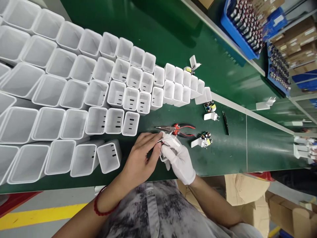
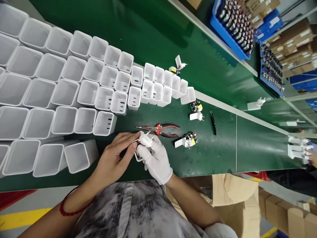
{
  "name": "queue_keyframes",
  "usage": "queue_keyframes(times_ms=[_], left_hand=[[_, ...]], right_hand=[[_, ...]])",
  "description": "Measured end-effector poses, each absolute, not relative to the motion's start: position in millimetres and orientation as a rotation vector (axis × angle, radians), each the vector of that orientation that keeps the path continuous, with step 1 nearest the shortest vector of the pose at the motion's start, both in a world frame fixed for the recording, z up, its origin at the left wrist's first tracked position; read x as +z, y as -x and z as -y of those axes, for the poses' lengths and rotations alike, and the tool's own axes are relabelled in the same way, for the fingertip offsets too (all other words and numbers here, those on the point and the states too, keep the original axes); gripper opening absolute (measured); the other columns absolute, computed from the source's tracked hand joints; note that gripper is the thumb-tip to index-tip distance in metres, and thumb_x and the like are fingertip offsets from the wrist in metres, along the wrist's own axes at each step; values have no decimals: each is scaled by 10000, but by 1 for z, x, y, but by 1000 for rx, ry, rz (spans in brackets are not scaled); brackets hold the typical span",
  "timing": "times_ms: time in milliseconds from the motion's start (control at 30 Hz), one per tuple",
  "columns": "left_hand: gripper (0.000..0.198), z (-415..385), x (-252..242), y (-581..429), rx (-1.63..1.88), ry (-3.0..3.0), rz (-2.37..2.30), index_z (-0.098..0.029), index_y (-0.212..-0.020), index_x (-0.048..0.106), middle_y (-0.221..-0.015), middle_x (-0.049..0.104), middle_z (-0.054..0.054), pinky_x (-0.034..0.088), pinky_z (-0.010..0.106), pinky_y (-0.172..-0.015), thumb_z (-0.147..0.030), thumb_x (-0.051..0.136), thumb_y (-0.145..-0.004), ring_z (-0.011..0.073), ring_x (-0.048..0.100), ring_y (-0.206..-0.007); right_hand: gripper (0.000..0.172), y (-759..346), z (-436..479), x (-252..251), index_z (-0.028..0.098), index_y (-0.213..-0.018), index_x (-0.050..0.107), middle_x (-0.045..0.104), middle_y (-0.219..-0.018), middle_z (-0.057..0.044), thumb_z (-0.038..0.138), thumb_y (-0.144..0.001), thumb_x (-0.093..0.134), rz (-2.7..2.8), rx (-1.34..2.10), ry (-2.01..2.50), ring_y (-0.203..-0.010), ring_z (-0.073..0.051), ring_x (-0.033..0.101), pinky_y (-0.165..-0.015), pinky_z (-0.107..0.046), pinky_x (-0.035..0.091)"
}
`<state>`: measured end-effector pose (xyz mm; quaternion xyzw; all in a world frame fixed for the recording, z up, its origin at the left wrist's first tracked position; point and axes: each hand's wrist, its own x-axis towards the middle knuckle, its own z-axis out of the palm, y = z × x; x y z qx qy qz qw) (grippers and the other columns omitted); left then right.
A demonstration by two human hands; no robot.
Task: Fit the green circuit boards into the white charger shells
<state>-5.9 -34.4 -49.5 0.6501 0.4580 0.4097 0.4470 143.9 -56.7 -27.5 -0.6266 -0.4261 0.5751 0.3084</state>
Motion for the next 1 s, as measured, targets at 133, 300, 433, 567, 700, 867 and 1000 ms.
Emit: queue_keyframes(times_ms=[133,300,433,567,700,867,1000], left_hand=[[290,34,-51,5,1013,-1617,-1138,-155,-1193,683,-1134,732,99,531,355,-910,-176,519,-954,201,617,-1041],[310,35,-54,3,1043,-1680,-1173,-111,-1211,665,-1115,741,104,534,360,-908,-167,518,-944,209,621,-1021],[316,37,-55,3,1058,-1704,-1171,-103,-1217,659,-1119,739,105,532,364,-916,-160,509,-945,210,617,-1019],[309,36,-55,4,1053,-1708,-1168,-99,-1202,668,-1105,741,109,535,362,-908,-168,505,-948,214,620,-1014],[311,35,-57,3,1062,-1714,-1173,-91,-1203,665,-1101,742,116,536,366,-910,-166,507,-946,219,625,-1015],[340,37,-58,2,1081,-1698,-1167,-118,-1252,639,-1105,740,101,540,369,-905,-160,500,-945,216,619,-1015],[349,38,-57,3,1089,-1696,-1153,-161,-1270,632,-1130,735,82,544,363,-899,-162,502,-946,208,622,-1018]], right_hand=[[534,-143,61,-29,209,-1318,600,559,-760,1,508,-877,623,992,1542,1631,-476,-74,492,-379,-205,471],[516,-139,66,-26,253,-1326,589,580,-934,-34,485,-868,639,922,1554,1647,-597,-88,550,-429,-201,531],[474,-137,68,-28,254,-1286,618,580,-1069,-50,461,-861,655,882,1490,1630,-569,-61,537,-425,-209,539],[516,-141,68,-26,238,-1325,587,589,-958,-25,427,-853,678,847,1614,1560,-677,-99,571,-571,-255,598],[502,-139,70,-25,231,-1321,592,560,-783,16,400,-857,678,841,1572,1555,-601,-95,530,-493,-226,536],[502,-136,72,-30,231,-1313,598,546,-726,27,443,-862,658,832,1526,1590,-531,-98,525,-466,-249,524],[502,-137,69,-35,240,-1296,613,572,-776,-2,507,-872,629,916,1482,1622,-500,-96,517,-416,-243,477]])
